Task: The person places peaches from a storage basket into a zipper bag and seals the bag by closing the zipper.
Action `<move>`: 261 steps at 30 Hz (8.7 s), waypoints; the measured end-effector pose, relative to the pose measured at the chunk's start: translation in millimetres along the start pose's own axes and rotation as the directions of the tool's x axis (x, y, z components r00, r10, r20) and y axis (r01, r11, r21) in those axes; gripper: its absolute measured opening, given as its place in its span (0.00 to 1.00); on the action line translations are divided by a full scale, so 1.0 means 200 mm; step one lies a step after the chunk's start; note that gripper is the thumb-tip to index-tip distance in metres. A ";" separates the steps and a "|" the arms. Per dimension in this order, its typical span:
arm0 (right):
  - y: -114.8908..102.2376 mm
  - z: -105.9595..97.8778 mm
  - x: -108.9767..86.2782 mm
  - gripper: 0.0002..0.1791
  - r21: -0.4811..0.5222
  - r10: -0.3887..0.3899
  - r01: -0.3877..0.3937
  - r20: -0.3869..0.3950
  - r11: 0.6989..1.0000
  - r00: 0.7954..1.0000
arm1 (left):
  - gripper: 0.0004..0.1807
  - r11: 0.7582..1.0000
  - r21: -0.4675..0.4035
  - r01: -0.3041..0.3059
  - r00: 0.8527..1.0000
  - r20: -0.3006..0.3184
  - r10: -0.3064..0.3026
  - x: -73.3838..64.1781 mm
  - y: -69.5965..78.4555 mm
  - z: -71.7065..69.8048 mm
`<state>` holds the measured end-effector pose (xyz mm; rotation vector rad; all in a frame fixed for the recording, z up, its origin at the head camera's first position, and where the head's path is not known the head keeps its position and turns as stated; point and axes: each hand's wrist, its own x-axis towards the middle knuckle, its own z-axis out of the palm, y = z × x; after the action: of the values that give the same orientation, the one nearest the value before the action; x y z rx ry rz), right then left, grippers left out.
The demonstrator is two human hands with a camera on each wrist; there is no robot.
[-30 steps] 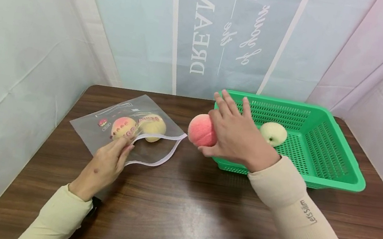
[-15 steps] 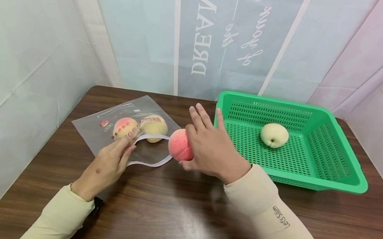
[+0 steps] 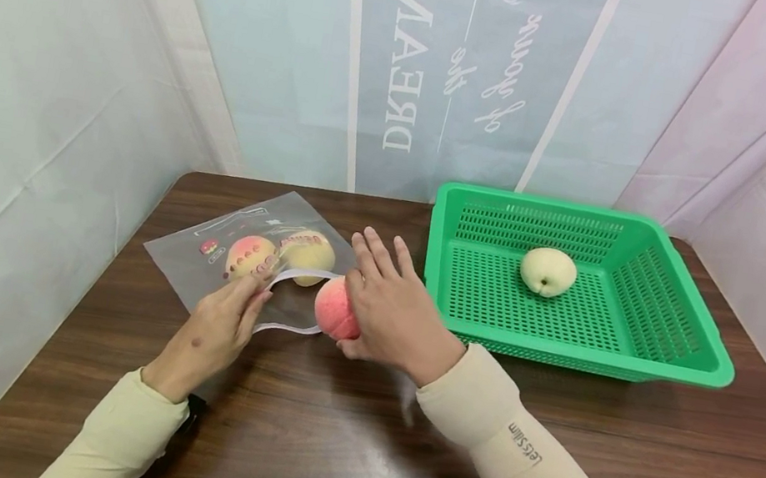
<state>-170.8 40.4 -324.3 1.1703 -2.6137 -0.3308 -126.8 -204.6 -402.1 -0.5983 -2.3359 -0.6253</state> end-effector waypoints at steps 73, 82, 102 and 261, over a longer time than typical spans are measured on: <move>-0.30 0.27 0.08 0.26 -0.037 0.163 -0.167 -0.094 0.985 0.982 | 0.12 1.000 -0.012 -0.007 1.000 -0.007 0.007 0.00 0.02 0.00; -0.34 0.25 0.05 0.22 -0.055 0.177 -0.186 -0.142 0.981 0.974 | 0.09 1.000 -0.015 0.002 1.000 0.002 -0.002 0.00 0.02 -0.01; -0.34 0.27 0.08 0.19 -0.059 0.132 -0.147 -0.202 0.987 0.970 | 0.11 0.999 -0.034 0.000 1.000 -0.005 0.000 0.00 0.02 -0.01; 1.10 0.17 -0.36 0.45 0.047 0.517 -0.660 0.582 0.749 0.628 | 0.15 1.000 -0.023 0.005 1.000 -0.014 -0.005 -0.01 0.01 0.01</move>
<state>-288.0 242.2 -297.6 0.1674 -3.4317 -0.1912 -125.6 -202.5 -404.3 -0.5966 -2.3208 -0.6570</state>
